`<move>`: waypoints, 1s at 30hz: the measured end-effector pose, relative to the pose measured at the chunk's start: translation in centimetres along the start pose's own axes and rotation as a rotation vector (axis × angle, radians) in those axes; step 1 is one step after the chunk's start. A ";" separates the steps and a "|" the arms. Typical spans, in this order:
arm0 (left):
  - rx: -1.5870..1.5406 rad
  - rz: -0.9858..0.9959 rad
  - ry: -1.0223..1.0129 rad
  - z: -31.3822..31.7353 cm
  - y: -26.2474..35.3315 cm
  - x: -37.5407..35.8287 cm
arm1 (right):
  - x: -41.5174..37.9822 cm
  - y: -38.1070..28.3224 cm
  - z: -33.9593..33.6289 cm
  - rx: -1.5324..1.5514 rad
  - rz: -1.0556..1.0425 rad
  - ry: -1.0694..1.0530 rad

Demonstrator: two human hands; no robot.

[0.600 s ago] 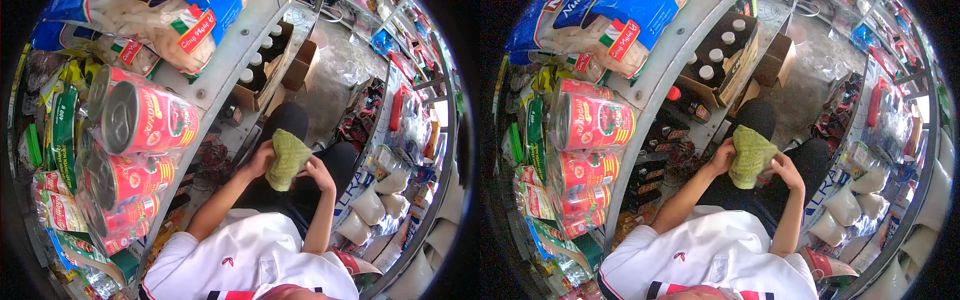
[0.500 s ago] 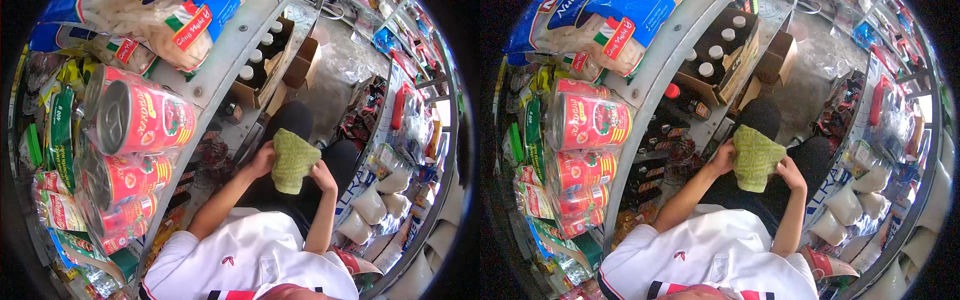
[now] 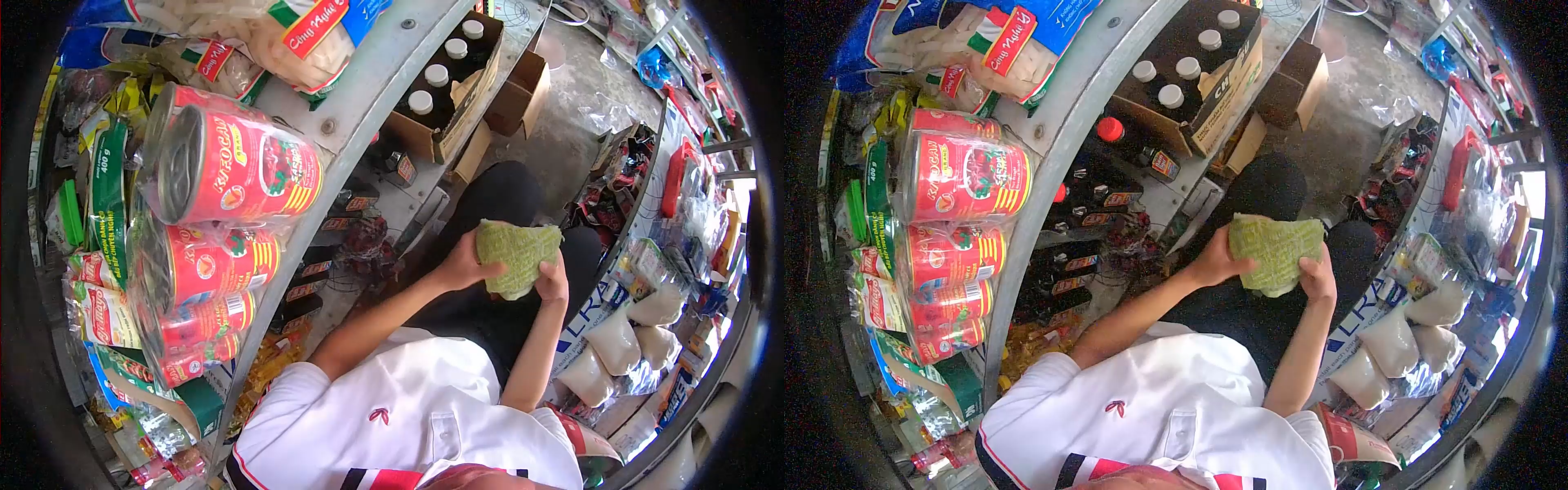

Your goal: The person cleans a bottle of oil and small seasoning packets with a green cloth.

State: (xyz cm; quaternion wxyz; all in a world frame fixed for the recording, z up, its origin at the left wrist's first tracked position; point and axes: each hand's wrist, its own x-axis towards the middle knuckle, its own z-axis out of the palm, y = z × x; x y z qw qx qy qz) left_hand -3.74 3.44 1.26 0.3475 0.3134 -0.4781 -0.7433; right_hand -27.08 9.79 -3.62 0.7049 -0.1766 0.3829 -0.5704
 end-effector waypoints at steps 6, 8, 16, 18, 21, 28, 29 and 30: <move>0.418 -0.017 0.163 1.9 1.3 -2.4 | 0.2 1.4 -2.9 -0.164 0.063 -0.075; 0.417 -0.035 0.157 1.7 2.3 -3.7 | 0.2 1.4 -3.5 -0.128 0.054 -0.062; 0.691 0.062 0.456 -2.9 7.3 -13.3 | 0.2 2.1 -7.9 0.031 -0.077 0.181; 0.801 0.017 0.571 -4.0 9.8 -16.4 | 0.4 1.9 -8.2 0.058 -0.060 0.295; 1.232 0.027 0.739 -5.8 13.3 -21.5 | 1.0 1.9 -8.6 0.066 -0.040 0.302; 2.054 -0.270 1.092 -9.7 13.3 -37.6 | 1.8 1.7 -8.0 -0.005 0.010 0.303; 2.351 -0.428 0.979 -10.4 12.7 -39.7 | 1.8 1.8 -8.2 -0.003 0.012 0.336; 2.635 -0.591 0.828 -10.8 12.4 -41.0 | 1.6 1.5 -8.0 -0.008 0.009 0.335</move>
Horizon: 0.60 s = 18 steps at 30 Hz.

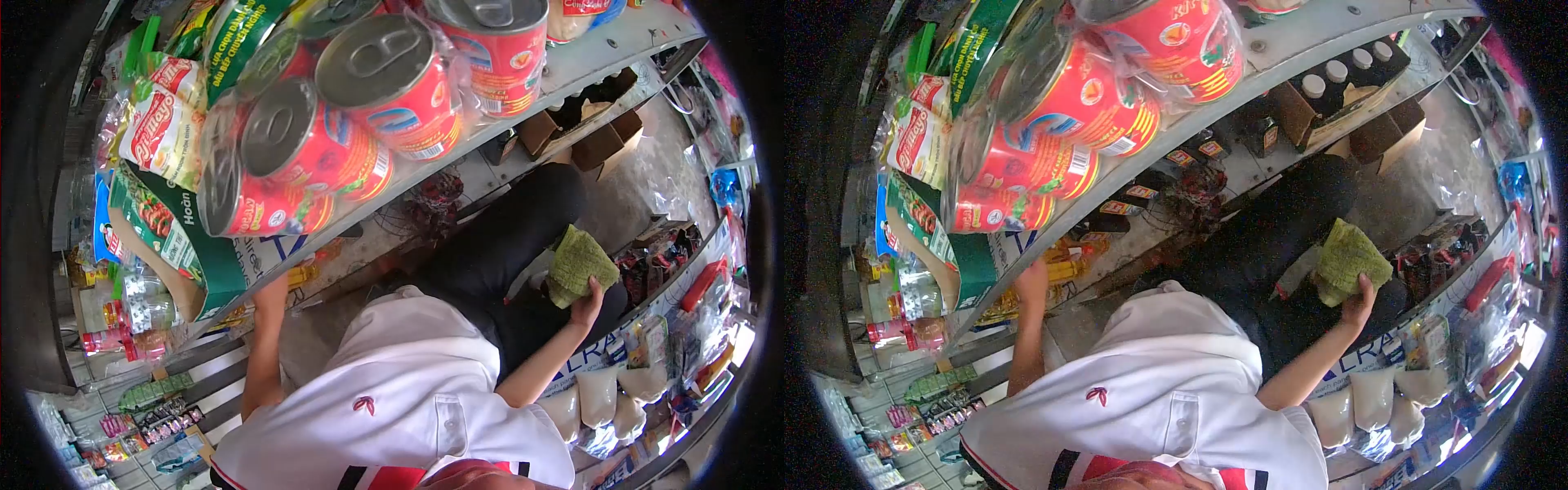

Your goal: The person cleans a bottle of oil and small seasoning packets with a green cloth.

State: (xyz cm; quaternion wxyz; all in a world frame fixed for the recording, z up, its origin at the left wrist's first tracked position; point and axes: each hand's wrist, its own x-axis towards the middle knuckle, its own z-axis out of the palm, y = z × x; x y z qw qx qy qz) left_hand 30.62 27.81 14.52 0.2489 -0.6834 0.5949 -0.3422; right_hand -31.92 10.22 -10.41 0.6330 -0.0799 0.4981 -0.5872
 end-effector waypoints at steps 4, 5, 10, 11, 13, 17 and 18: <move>0.252 -0.032 -0.233 3.2 -1.7 -3.2 | -0.5 -0.5 1.6 -0.045 -0.025 -0.031; 0.168 -0.099 -0.148 5.3 -2.1 -4.5 | -0.7 -0.6 1.8 -0.069 -0.014 -0.018; -0.692 -0.526 -0.148 6.9 -2.3 -6.2 | 0.2 -0.2 1.2 -0.067 -0.049 -0.061; -0.618 -0.496 -0.134 7.6 -1.9 -6.5 | 0.1 -0.1 1.0 -0.066 -0.031 -0.045; -0.544 -0.464 -0.122 7.9 -1.5 -6.0 | 0.0 -0.1 0.9 -0.064 -0.036 -0.044; -0.782 -0.719 -0.229 3.9 1.5 -2.1 | -0.3 -0.2 1.4 -0.082 -0.076 -0.040; -1.018 -0.806 -0.072 1.9 2.0 -0.9 | -0.2 -0.1 1.3 -0.079 -0.079 -0.037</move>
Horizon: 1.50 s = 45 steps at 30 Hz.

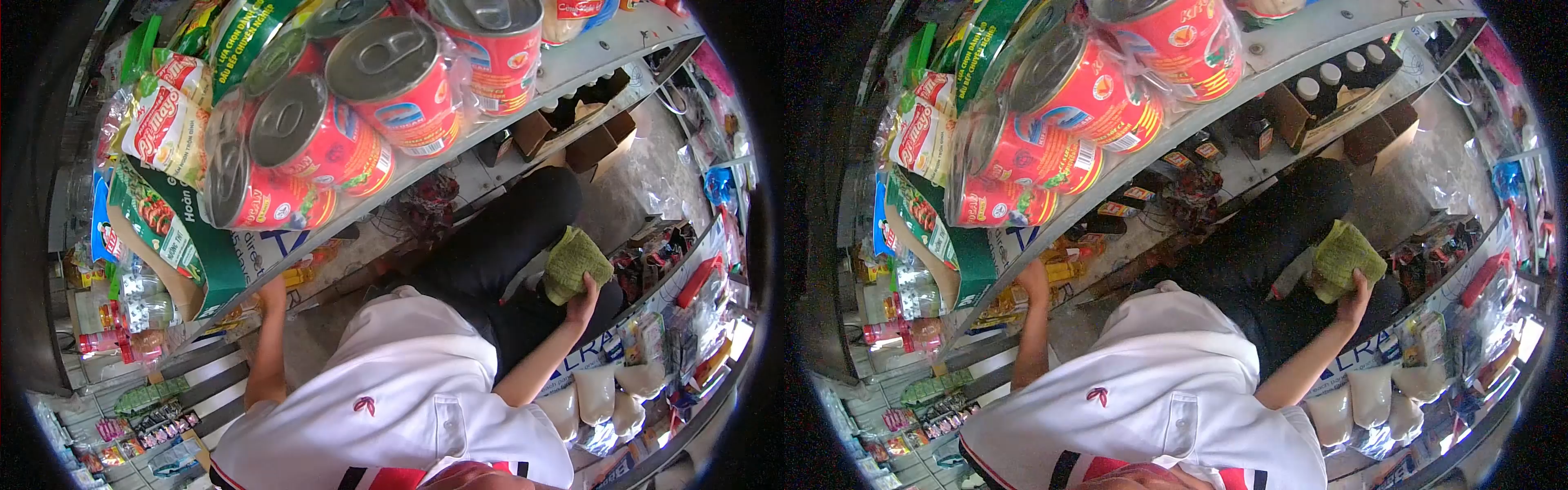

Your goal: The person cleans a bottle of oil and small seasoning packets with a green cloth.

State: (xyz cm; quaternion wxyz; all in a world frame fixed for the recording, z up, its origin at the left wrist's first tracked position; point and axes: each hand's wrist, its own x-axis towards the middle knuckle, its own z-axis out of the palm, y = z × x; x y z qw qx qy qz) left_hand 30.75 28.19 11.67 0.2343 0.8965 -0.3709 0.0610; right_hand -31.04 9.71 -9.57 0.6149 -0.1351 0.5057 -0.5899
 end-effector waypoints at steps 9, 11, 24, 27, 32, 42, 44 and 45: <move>-0.104 -0.015 0.121 0.0 2.1 -0.8 | 0.1 0.1 0.6 -0.029 -0.003 0.031; -0.081 0.045 0.179 0.3 1.8 -1.4 | 0.0 0.1 0.7 -0.045 -0.035 0.020; -0.506 0.776 0.004 -3.0 14.4 -2.9 | -0.3 0.5 -0.5 -0.058 0.032 -0.019; -0.656 0.937 -0.063 -1.2 18.4 -2.9 | -0.6 0.4 0.0 0.025 0.075 0.037; -0.994 1.086 -0.241 3.1 25.5 -3.4 | -0.9 0.3 -0.4 0.157 0.049 0.002; -1.398 1.134 -0.191 9.8 38.8 -2.7 | -3.8 -2.3 5.5 0.252 -0.113 0.097; -1.454 1.159 -0.271 11.2 40.8 -3.2 | -5.8 -3.9 9.5 0.011 -0.190 0.039; -1.481 1.181 -0.314 11.4 41.6 -3.4 | -6.6 -4.6 11.8 -0.116 -0.228 0.004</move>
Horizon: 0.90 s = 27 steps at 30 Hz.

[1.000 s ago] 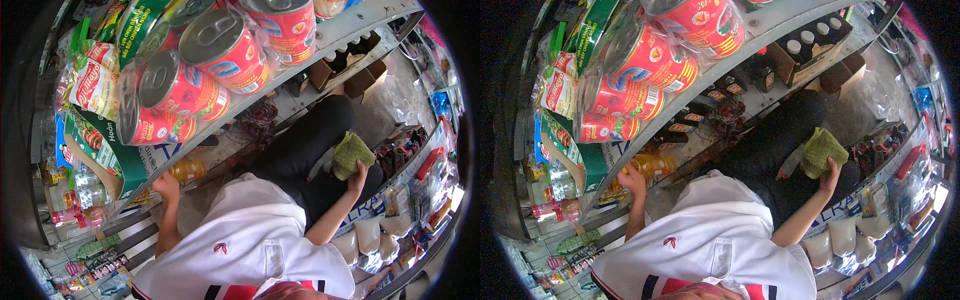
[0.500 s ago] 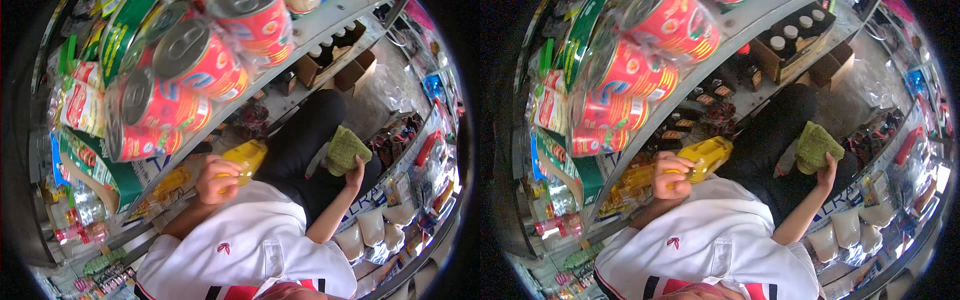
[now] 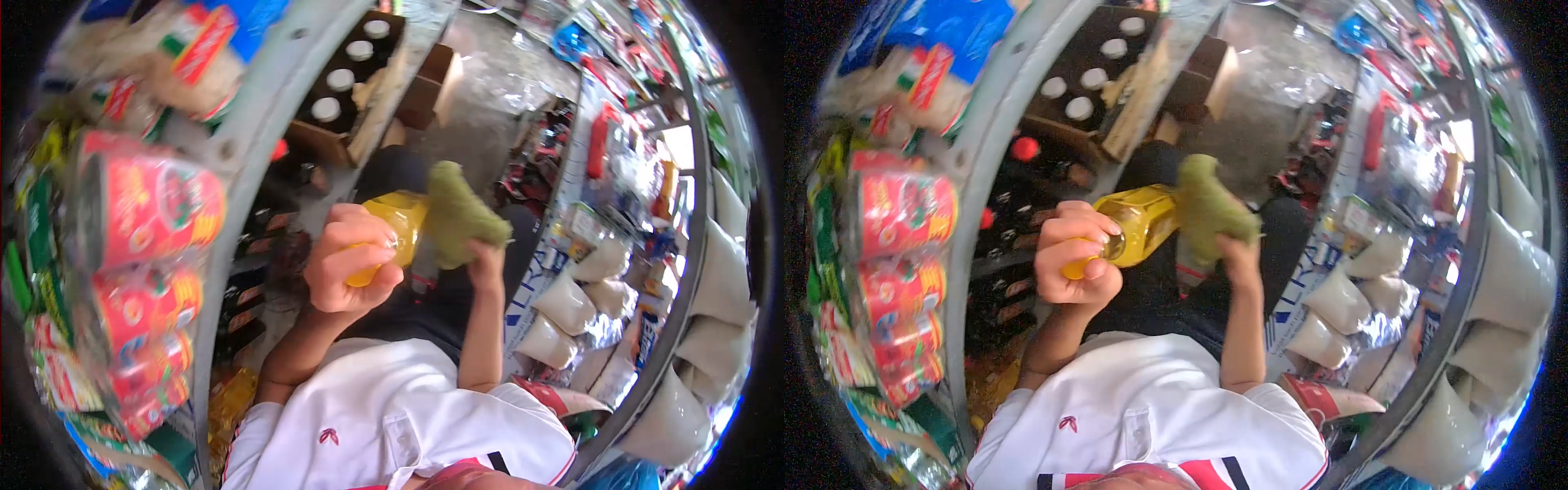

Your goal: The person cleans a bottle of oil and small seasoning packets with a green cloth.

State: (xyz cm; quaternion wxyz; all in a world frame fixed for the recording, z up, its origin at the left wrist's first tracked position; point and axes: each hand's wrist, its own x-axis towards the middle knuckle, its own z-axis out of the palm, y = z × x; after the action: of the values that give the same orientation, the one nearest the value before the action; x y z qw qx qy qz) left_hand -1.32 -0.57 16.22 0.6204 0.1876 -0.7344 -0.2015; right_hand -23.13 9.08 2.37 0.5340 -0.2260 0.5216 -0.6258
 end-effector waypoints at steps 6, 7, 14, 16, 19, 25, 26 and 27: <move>-0.261 -0.240 -0.008 2.7 -1.4 1.6 | 0.9 -5.5 9.6 -0.163 -0.588 -0.306; -0.285 -0.237 0.012 3.1 -2.0 2.3 | 1.3 -5.3 10.1 -0.117 -0.672 -0.277; -0.207 -0.451 -0.140 2.9 -2.1 4.0 | 3.2 6.4 7.3 -0.389 -0.783 -0.011; -0.147 -0.419 -0.115 3.3 -2.4 4.9 | 3.3 8.4 5.9 -0.476 -0.684 0.003; -0.091 -0.312 -0.068 4.5 -2.8 5.6 | 2.2 5.8 7.5 -0.465 -1.012 0.018; -0.170 -0.466 0.039 5.1 -6.1 6.3 | 3.1 -2.0 11.0 -0.735 -1.349 -0.066; -0.153 -0.447 0.032 5.0 -6.7 6.5 | 3.6 -1.3 11.2 -0.735 -1.347 -0.070; -0.191 -0.472 0.040 4.9 -7.1 6.8 | 4.4 0.2 11.6 -0.806 -1.375 0.068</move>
State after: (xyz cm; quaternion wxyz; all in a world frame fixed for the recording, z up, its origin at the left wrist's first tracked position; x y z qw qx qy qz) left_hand -7.04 -9.83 17.40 0.5855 0.2983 -0.6356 -0.4052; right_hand -14.78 0.34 5.08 -0.1107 -0.6537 0.4674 -0.5848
